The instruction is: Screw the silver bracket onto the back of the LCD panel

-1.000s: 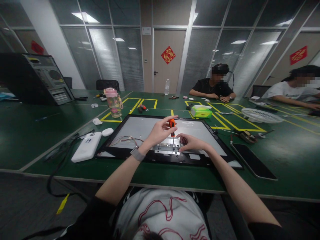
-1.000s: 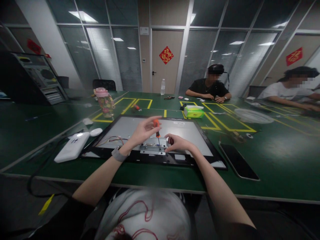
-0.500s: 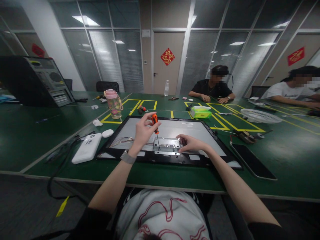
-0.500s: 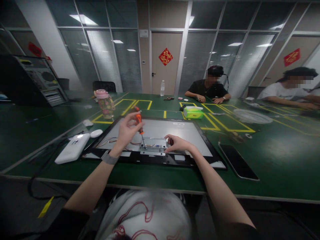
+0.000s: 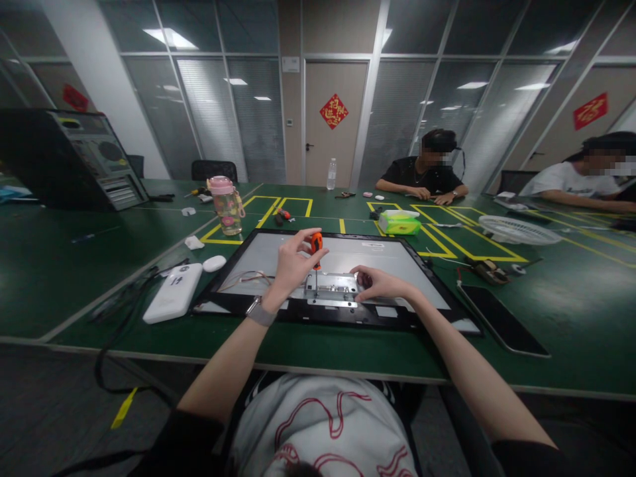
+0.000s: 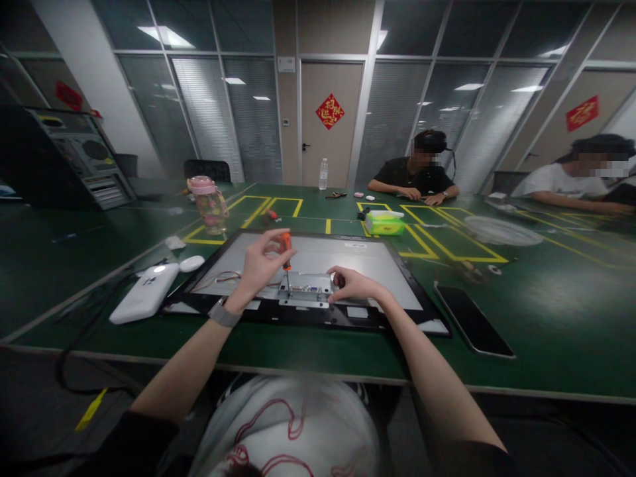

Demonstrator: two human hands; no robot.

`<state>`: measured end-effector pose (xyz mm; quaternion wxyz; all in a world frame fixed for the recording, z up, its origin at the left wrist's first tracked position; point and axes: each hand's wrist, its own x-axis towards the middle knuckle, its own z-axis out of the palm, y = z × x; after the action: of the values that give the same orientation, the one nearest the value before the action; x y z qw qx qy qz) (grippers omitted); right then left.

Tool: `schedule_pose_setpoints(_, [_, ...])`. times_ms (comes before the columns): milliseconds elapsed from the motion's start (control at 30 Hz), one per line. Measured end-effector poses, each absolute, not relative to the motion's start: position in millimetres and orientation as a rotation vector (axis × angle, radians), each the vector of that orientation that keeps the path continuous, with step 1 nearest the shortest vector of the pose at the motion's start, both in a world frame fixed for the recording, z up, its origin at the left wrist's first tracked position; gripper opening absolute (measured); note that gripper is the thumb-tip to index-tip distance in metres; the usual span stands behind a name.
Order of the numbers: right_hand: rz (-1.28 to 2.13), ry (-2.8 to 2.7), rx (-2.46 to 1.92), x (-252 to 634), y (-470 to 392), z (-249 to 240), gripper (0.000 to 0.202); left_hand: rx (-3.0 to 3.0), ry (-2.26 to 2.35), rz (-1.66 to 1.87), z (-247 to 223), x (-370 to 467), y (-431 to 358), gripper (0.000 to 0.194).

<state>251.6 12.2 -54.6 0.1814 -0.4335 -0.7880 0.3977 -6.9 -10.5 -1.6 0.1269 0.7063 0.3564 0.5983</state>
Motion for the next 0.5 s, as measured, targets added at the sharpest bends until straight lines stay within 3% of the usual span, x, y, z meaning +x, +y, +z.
schedule_pose_setpoints(500, [1.058,-2.245,-1.262,250.8,10.8,-53.2,0.073,2.059,1.038,1.766,0.4,-7.2,-11.9,0.039])
